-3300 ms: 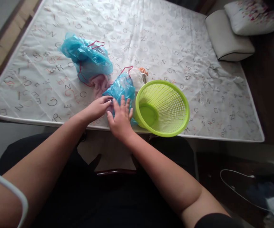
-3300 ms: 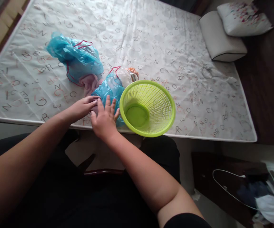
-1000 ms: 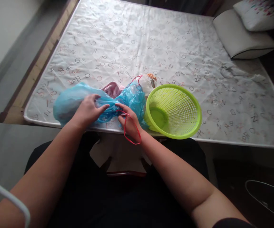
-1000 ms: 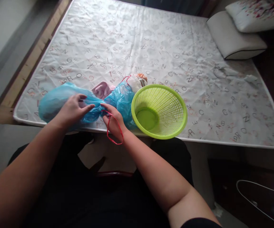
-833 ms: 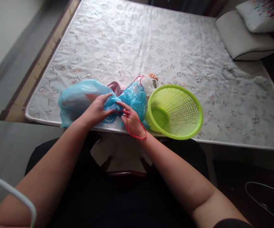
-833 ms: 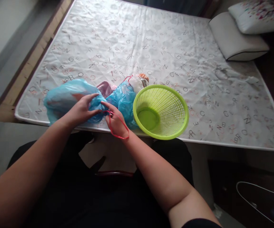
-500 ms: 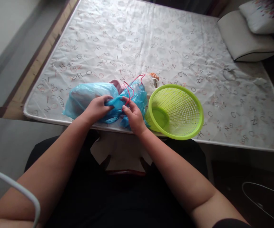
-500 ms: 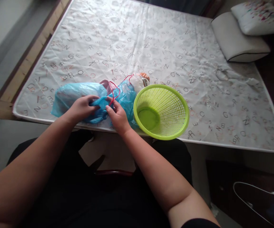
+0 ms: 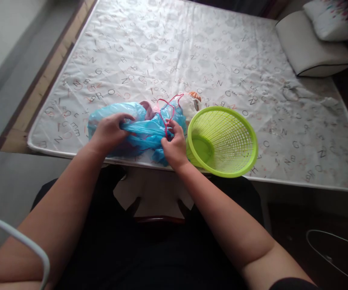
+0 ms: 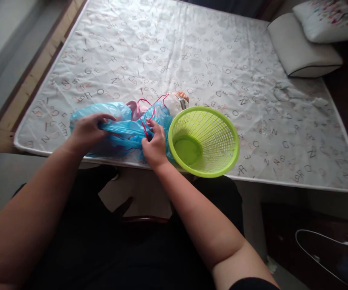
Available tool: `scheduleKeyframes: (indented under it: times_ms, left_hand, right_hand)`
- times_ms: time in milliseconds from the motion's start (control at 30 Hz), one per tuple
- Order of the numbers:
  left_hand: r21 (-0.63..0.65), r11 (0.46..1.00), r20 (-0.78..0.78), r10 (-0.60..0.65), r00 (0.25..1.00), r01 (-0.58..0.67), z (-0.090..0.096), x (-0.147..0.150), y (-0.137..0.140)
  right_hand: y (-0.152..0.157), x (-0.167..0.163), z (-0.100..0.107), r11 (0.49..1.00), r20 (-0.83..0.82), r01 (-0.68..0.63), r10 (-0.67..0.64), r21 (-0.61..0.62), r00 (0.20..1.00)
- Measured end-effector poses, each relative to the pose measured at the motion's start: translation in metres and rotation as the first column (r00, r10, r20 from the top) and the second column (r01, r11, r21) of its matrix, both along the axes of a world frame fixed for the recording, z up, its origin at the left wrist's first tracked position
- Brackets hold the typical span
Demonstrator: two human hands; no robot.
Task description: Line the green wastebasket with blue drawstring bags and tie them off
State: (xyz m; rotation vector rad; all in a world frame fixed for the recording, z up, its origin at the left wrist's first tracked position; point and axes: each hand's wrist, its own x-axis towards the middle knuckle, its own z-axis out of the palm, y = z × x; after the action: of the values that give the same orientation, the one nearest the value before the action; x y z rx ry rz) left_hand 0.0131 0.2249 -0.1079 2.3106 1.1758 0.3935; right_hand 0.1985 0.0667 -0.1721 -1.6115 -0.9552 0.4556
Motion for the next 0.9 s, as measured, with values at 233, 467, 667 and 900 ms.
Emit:
scheduleKeyframes:
  times_ms: [233, 467, 667, 900]
  left_hand:
    - [0.196, 0.935, -0.018, -0.298, 0.954, 0.296, -0.013, 0.015, -0.022]
    - [0.042, 0.983, 0.03, -0.182, 0.983, 0.18, -0.011, 0.025, -0.029]
    - [0.077, 0.988, 0.147, 0.123, 0.981, -0.135, 0.001, 0.014, -0.022]
    - [-0.016, 0.902, 0.35, 0.409, 0.843, -0.431, 0.005, 0.0, 0.003]
  right_hand:
    - [0.0, -0.005, 0.006, 0.991, 0.201, -0.066, 0.042, 0.114, 0.979]
    - [-0.004, -0.01, 0.015, 0.991, 0.172, -0.107, 0.092, 0.077, 0.981]
    - [-0.003, -0.002, 0.012, 0.999, -0.01, -0.036, 0.036, 0.027, 0.999]
    - [0.003, 0.006, 0.002, 0.994, -0.196, 0.094, -0.103, -0.052, 0.975]
